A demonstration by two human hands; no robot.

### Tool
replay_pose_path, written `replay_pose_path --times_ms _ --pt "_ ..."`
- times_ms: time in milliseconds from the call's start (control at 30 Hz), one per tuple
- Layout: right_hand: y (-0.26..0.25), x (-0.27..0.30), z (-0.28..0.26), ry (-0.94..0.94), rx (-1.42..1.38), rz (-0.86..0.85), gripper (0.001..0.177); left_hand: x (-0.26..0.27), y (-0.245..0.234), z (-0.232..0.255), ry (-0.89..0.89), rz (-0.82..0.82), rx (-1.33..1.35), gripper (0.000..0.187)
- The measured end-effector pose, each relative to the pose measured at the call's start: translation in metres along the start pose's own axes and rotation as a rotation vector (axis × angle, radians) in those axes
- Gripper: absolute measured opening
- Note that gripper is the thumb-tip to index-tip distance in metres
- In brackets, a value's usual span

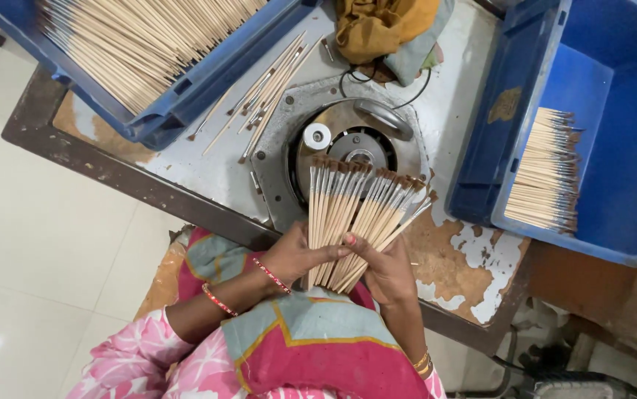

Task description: Feeding incense sticks into a specialized machine for processing on a factory floor.

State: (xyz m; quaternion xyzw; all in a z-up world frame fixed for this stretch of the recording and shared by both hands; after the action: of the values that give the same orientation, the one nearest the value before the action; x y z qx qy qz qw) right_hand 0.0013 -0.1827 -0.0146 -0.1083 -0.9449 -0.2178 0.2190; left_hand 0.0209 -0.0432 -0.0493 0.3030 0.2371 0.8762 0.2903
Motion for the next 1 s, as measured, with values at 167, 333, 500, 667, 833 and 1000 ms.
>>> replay_pose_path --times_ms 167,333,500,667,833,1000 --pt "0.001 -0.001 0.008 -0.005 0.039 -0.027 0.039 0.006 -0.002 0.01 0.09 0.118 -0.265 0.047" --pt "0.001 0.001 0.0 0.018 0.018 0.023 0.039 0.014 0.009 0.02 -0.047 -0.104 -0.119 0.048" --pt "-0.011 0.001 -0.003 0.041 -0.037 0.106 0.049 0.004 0.006 0.0 -0.072 -0.023 0.305 0.059" --pt "-0.015 0.0 0.005 0.021 -0.036 0.073 0.051 0.001 -0.007 -0.004 -0.05 0.165 -0.038 0.051" --pt "-0.006 0.0 0.005 0.057 -0.071 0.051 0.049 0.0 0.0 0.015 0.067 0.091 -0.061 0.042" --pt "-0.011 -0.003 0.006 0.05 0.013 0.119 0.054 0.004 0.009 0.041 0.272 0.032 -0.029 0.056"
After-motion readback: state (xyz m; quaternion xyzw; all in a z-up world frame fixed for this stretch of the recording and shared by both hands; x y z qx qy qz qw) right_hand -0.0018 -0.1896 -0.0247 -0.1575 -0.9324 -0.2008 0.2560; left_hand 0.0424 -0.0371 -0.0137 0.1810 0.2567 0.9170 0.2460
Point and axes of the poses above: each hand's wrist, its own x-axis away from the middle knuckle, its own y-axis out of the palm, z = x × y, the point moved 7 cm from there along -x, towards the middle knuckle, and after that the axes turned 2 degrees about -y, right-handed, at the moved point
